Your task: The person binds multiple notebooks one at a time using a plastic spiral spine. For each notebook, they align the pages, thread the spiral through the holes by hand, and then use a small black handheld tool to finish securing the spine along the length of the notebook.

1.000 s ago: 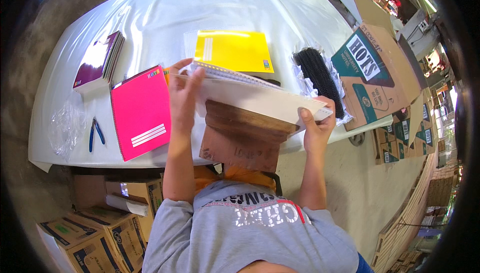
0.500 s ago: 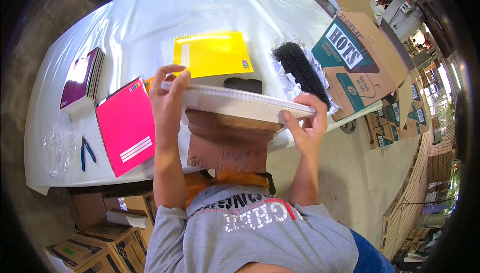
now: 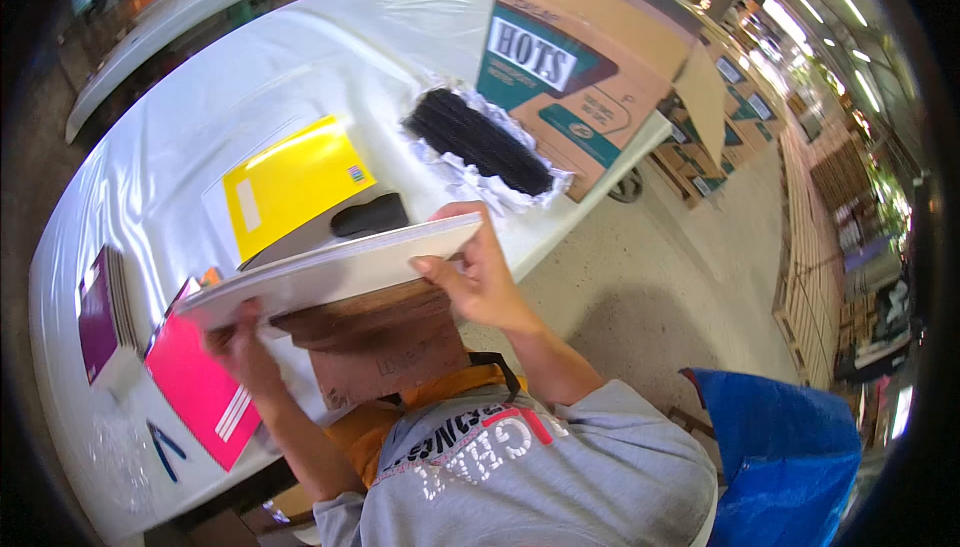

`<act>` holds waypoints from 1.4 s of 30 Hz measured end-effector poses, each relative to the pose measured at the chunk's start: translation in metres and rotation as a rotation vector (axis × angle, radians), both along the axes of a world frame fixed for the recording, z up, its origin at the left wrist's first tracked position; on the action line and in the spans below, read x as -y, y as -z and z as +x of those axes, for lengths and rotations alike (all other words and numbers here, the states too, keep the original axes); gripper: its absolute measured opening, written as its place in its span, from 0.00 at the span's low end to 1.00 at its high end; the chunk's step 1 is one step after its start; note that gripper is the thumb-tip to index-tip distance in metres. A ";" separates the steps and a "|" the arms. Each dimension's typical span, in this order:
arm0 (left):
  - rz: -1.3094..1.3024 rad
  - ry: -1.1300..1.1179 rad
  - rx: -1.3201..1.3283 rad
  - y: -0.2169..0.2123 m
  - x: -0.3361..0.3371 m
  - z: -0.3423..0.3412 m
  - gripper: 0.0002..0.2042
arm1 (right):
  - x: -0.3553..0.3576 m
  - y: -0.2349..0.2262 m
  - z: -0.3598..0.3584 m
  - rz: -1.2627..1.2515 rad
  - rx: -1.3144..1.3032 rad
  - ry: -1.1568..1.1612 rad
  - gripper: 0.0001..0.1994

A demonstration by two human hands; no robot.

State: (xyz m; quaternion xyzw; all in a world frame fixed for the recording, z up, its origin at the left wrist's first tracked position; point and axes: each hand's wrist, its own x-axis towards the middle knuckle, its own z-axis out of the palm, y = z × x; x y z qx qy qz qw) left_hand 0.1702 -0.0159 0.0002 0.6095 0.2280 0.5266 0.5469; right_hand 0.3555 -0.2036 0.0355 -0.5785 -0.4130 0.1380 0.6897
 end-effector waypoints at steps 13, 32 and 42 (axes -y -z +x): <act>-0.008 -0.177 -0.246 0.058 0.033 0.000 0.37 | 0.002 0.023 0.002 0.012 -0.206 -0.109 0.29; 0.210 -0.326 -0.450 0.048 0.040 -0.027 0.37 | 0.005 0.074 0.055 0.195 -0.290 -0.243 0.21; 1.038 -0.219 -0.670 -0.095 0.116 0.100 0.33 | -0.068 0.082 0.188 -0.889 0.828 0.465 0.19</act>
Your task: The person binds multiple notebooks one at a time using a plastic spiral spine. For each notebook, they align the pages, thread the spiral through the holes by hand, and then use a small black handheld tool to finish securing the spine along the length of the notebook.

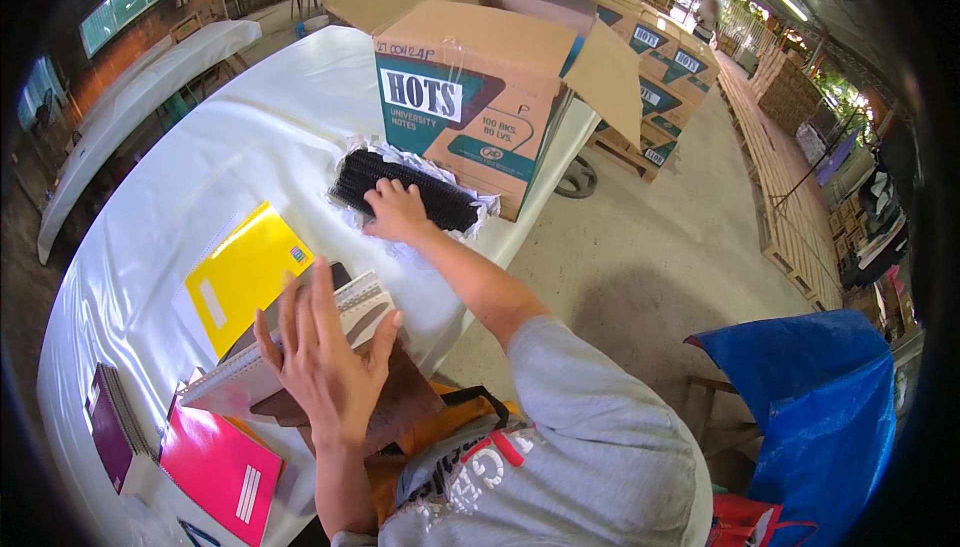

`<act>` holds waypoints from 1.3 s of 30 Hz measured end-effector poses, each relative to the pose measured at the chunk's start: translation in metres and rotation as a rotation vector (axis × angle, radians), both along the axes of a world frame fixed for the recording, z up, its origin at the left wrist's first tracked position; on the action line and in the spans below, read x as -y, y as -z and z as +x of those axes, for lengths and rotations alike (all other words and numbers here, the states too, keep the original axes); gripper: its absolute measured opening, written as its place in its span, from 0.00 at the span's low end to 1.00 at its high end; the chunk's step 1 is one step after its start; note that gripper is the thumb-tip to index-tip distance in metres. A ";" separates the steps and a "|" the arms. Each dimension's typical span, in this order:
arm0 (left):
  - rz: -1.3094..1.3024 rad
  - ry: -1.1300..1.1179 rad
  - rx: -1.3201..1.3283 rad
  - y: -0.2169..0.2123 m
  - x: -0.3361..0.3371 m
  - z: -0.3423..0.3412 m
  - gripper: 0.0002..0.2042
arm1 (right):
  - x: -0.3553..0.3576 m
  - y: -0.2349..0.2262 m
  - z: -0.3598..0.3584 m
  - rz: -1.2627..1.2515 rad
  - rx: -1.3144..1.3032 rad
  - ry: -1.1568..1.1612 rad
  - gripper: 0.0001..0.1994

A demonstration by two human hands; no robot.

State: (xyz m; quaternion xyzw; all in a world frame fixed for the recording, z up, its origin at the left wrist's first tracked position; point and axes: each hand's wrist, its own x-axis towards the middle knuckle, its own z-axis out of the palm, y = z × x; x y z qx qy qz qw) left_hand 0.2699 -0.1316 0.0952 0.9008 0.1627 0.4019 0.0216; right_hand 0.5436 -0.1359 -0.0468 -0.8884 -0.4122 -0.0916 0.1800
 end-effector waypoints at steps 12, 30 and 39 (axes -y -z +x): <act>0.260 0.128 0.155 0.024 -0.018 0.003 0.22 | -0.044 0.004 0.000 -0.161 0.042 0.216 0.16; 0.183 -0.005 0.176 0.020 -0.006 0.000 0.21 | -0.041 -0.018 0.022 -0.095 -0.203 0.015 0.24; 0.159 -0.032 0.162 0.023 -0.011 0.004 0.22 | -0.029 -0.041 0.053 -0.242 -0.051 -0.127 0.09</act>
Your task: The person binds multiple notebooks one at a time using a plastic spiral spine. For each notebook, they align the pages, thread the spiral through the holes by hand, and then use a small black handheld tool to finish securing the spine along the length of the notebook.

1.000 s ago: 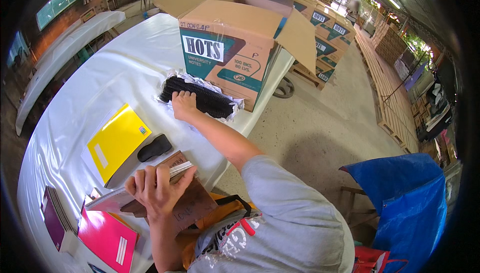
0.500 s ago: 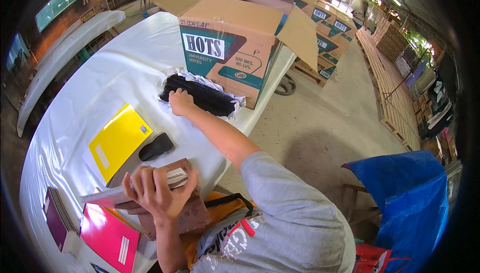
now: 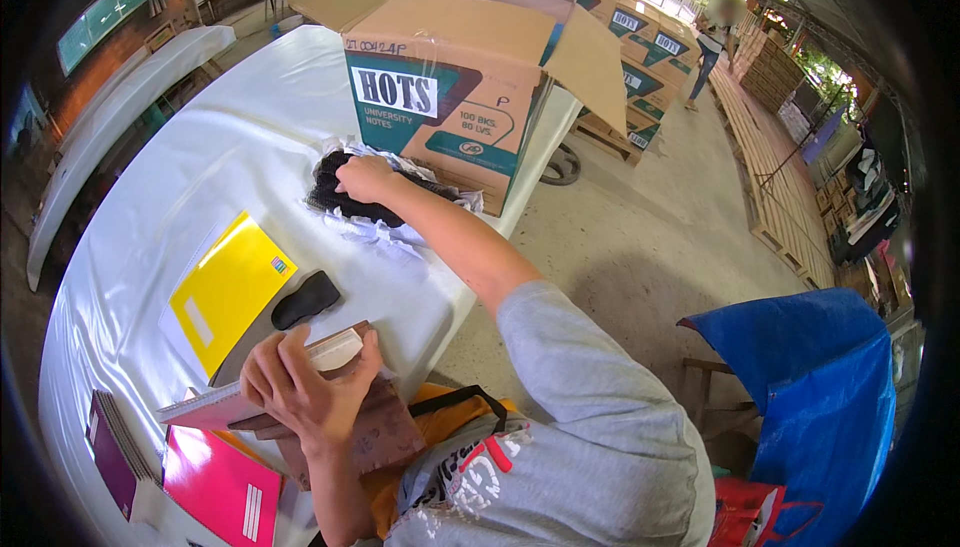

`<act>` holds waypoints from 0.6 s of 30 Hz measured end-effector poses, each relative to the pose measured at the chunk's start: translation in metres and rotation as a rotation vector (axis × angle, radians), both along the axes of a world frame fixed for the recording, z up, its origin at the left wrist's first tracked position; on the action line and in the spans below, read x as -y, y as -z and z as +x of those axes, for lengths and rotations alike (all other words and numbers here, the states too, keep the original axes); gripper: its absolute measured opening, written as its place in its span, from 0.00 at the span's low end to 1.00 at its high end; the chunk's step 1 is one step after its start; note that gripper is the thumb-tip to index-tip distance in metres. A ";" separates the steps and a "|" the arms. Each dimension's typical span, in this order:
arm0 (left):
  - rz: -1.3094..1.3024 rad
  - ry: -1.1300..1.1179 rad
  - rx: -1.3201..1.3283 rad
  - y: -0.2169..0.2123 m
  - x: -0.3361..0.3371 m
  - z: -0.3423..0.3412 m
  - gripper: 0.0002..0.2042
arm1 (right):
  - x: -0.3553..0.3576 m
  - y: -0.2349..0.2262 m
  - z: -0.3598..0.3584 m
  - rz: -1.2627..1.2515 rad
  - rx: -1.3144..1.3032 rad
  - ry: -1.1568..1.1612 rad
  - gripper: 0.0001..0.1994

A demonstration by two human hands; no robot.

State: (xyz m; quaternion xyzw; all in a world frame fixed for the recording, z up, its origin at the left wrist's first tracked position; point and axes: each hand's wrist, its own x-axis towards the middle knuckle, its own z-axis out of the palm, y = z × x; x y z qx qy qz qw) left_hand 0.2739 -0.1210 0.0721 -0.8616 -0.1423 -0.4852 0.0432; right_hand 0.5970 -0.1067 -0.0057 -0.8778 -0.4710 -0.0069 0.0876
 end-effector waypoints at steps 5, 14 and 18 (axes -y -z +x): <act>-0.075 0.058 -0.076 0.001 0.000 0.003 0.20 | 0.006 0.003 -0.010 0.348 0.323 -0.036 0.12; -0.072 0.105 -0.085 0.003 0.005 -0.002 0.17 | 0.096 -0.090 -0.146 0.728 -0.438 -0.533 0.12; -0.040 0.025 -0.023 -0.002 -0.003 -0.004 0.16 | 0.126 -0.105 -0.178 0.565 -0.475 -0.461 0.12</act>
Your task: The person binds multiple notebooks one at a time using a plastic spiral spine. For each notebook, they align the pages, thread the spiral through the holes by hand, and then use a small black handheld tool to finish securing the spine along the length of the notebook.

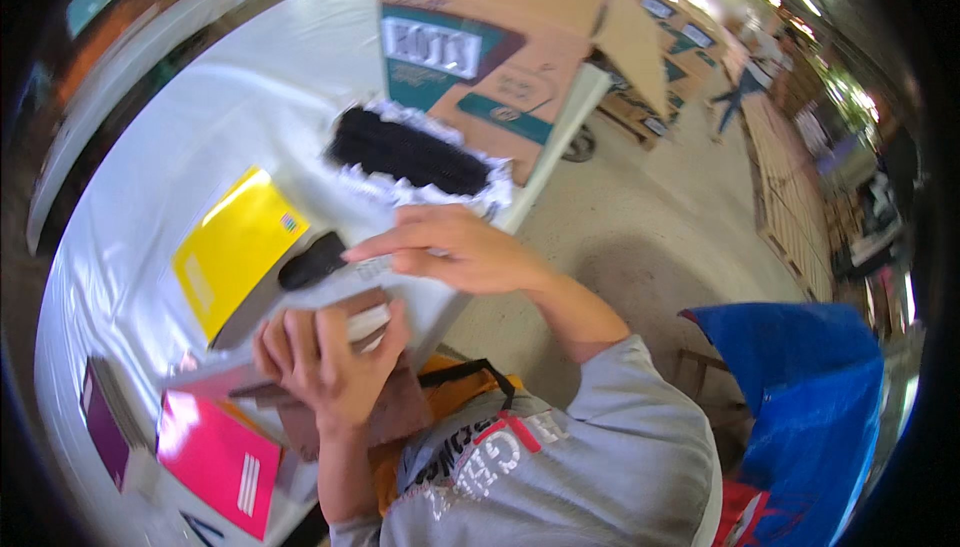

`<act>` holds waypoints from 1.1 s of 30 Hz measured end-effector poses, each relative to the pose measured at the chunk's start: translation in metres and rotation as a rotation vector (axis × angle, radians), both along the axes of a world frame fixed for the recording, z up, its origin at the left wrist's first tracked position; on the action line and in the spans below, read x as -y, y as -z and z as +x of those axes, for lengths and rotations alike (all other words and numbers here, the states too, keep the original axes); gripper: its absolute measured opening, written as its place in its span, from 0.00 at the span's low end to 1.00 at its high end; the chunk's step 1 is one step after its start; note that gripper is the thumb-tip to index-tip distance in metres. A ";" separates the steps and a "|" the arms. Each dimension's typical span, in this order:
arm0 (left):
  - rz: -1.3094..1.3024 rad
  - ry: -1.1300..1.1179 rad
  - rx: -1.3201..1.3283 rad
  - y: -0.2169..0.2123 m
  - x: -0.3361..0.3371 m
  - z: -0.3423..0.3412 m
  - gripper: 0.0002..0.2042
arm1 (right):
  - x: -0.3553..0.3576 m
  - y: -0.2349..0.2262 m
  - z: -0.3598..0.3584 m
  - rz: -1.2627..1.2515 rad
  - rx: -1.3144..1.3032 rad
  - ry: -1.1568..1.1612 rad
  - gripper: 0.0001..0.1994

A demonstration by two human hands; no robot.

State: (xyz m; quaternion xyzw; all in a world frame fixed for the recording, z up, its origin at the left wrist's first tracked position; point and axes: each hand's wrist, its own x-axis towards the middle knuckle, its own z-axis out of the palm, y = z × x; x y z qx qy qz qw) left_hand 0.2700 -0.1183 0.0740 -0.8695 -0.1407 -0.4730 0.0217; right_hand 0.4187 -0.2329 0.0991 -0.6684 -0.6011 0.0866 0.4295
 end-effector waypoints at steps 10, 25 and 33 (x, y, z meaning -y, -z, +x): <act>-0.006 0.064 -0.020 0.012 -0.007 -0.006 0.16 | 0.011 0.004 -0.018 0.135 0.014 0.143 0.13; -0.003 0.077 0.021 0.014 -0.002 -0.006 0.21 | 0.022 -0.003 -0.008 -0.122 -0.226 -0.194 0.13; 0.013 0.036 0.027 0.016 0.003 -0.011 0.21 | 0.022 0.000 -0.019 -0.097 -0.452 -0.205 0.12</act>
